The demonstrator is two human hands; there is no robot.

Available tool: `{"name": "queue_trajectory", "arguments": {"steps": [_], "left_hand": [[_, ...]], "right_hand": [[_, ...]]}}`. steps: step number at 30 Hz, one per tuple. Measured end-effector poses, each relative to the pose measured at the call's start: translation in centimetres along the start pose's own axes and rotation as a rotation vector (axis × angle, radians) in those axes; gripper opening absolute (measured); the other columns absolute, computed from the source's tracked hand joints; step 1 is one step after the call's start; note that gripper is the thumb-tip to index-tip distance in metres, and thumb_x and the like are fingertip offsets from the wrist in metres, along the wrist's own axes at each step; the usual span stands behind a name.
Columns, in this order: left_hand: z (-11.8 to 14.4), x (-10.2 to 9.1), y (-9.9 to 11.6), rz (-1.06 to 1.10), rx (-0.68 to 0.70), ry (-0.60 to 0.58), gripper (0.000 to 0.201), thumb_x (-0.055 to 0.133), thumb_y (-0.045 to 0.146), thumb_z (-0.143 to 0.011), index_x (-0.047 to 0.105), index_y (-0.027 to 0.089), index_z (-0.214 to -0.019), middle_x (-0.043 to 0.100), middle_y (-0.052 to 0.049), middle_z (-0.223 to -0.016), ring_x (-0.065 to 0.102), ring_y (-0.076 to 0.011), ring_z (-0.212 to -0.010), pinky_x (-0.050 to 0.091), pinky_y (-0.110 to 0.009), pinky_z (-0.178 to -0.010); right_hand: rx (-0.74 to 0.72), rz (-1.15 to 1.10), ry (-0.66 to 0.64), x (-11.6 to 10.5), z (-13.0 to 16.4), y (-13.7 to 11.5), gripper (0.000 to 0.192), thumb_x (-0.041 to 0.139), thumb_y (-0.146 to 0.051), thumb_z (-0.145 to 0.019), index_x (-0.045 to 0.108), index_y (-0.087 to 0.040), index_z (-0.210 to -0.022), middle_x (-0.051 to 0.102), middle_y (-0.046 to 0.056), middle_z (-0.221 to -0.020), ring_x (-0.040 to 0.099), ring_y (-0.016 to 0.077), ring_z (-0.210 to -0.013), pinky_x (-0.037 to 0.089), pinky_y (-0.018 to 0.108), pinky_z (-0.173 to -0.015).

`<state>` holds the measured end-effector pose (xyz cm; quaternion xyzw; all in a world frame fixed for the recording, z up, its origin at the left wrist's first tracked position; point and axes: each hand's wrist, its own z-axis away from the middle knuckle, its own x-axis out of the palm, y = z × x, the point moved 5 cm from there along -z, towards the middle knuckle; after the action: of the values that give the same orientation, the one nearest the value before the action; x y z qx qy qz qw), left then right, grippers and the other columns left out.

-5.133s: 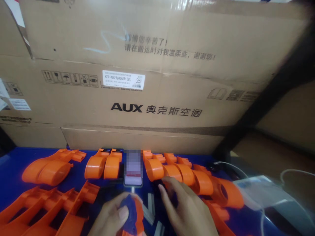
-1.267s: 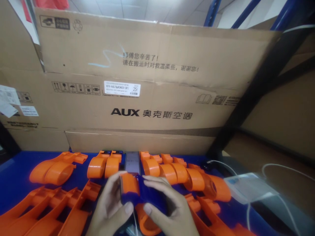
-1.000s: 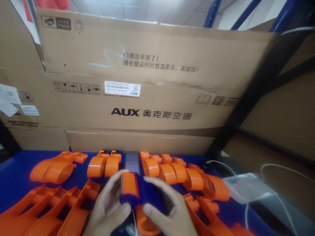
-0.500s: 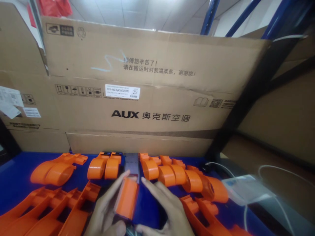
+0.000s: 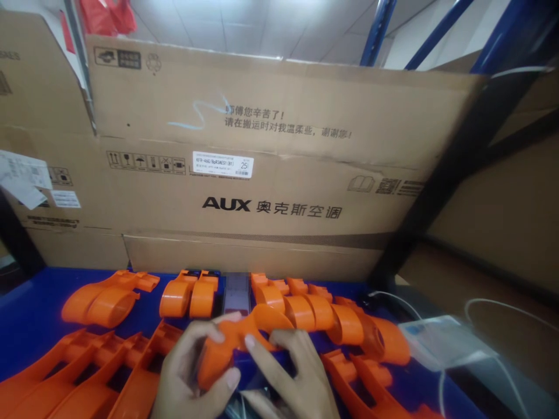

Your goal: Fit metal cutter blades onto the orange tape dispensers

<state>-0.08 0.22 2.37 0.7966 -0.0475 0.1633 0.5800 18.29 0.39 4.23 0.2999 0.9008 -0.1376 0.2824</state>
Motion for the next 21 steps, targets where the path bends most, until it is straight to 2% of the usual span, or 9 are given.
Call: {"name": "queue_trajectory", "arguments": {"steps": [7, 14, 19, 21], "left_hand": [[-0.02, -0.17, -0.25, -0.015, 0.017, -0.006, 0.025, 0.083, 0.025, -0.069, 0.066, 0.025, -0.088, 0.076, -0.008, -0.117, 0.070, -0.0334, -0.108, 0.053, -0.041, -0.093], [-0.18, -0.21, -0.03, -0.033, 0.049, -0.019, 0.022, 0.080, 0.020, -0.072, 0.064, 0.025, -0.085, 0.078, -0.007, -0.110, 0.071, -0.0299, -0.106, 0.052, -0.038, -0.092], [-0.19, -0.34, -0.06, -0.029, 0.038, -0.005, 0.021, 0.082, 0.023, -0.072, 0.065, 0.024, -0.085, 0.078, -0.008, -0.112, 0.071, -0.0318, -0.108, 0.054, -0.041, -0.094], [-0.18, -0.42, -0.18, -0.038, 0.021, -0.020, 0.023, 0.083, 0.026, -0.073, 0.068, 0.025, -0.091, 0.077, -0.009, -0.116, 0.069, -0.0336, -0.113, 0.054, -0.042, -0.095]], "right_hand": [[0.017, 0.002, -0.027, 0.33, 0.38, 0.11, 0.075, 0.074, -0.034, -0.083, 0.043, -0.038, -0.151, 0.058, 0.013, -0.118, 0.061, 0.0327, -0.104, 0.056, 0.048, -0.086], [0.015, -0.025, -0.041, 0.35, 0.32, -0.14, 0.072, 0.075, -0.033, -0.083, 0.047, -0.034, -0.149, 0.059, 0.013, -0.115, 0.062, 0.0307, -0.098, 0.057, 0.046, -0.084], [0.016, -0.036, -0.042, 0.25, -0.11, -0.12, 0.073, 0.077, -0.032, -0.081, 0.049, -0.034, -0.148, 0.061, 0.013, -0.115, 0.064, 0.0303, -0.098, 0.057, 0.045, -0.084], [0.022, -0.062, -0.036, 0.07, -0.27, -0.01, 0.072, 0.078, -0.034, -0.081, 0.050, -0.033, -0.147, 0.063, 0.013, -0.116, 0.065, 0.0303, -0.098, 0.057, 0.044, -0.084]]}}
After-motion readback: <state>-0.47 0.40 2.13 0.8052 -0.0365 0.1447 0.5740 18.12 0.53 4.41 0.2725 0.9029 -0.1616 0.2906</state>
